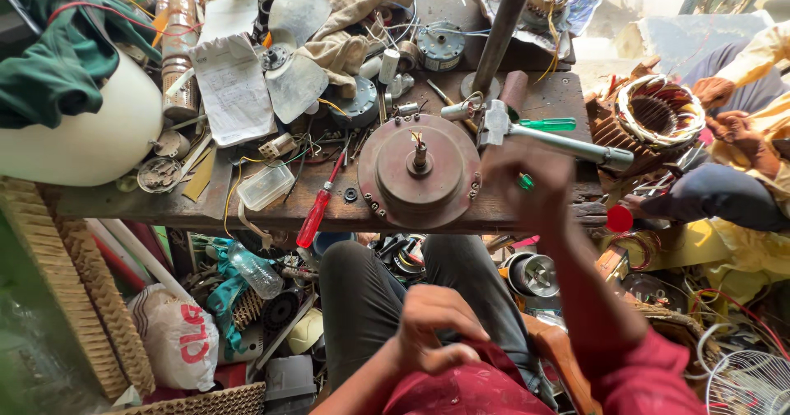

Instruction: The person works at a cluttered workbench repairing an electrical motor component. They use a hammer and screwdriver to adjust parts on a circular metal plate, then connect wires to a small white cylindrical component. The workspace contains various tools and disassembled motor parts.

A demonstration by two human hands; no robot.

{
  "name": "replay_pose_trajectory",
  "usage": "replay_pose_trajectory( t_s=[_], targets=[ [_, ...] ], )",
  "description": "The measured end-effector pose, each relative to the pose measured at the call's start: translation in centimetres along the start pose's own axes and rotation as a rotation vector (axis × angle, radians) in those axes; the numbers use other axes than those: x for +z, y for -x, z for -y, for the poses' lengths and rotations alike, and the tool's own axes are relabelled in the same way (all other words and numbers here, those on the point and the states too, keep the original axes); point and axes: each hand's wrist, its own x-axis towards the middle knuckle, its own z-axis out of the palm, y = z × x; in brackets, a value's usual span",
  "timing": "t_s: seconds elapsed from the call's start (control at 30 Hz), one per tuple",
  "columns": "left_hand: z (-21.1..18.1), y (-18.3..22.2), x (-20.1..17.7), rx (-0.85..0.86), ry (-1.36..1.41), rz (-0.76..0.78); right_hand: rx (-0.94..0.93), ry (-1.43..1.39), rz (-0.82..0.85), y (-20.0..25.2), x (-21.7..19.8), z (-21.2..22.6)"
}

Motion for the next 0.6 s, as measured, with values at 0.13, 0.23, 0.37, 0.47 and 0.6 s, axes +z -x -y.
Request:
replay_pose_trajectory(
  t_s=[0.13,0.23,0.37,0.47,0.6],
  targets=[
    [-1.7,-1.0,-1.0,-0.009,-0.090,-0.115,0.262,0.363,0.161,-6.5,-0.3,-6.1],
    [-2.1,-1.0,-1.0,-0.007,-0.102,-0.166,0.308,0.473,0.372,-8.2,1.0,-7.1],
    [-2.0,-0.4,-0.5,-0.029,-0.125,-0.196,0.363,0.563,0.432,-8.8,2.6,-7.2],
    [-2.1,-0.1,-0.7,-0.055,-0.130,-0.230,0.298,0.489,0.368,-9.0,3.1,-7.4],
    [-1.7,0.1,-1.7,-0.039,-0.224,-0.363,0.262,0.126,0.312,-8.8,4.1,-7.4]
  ],
)
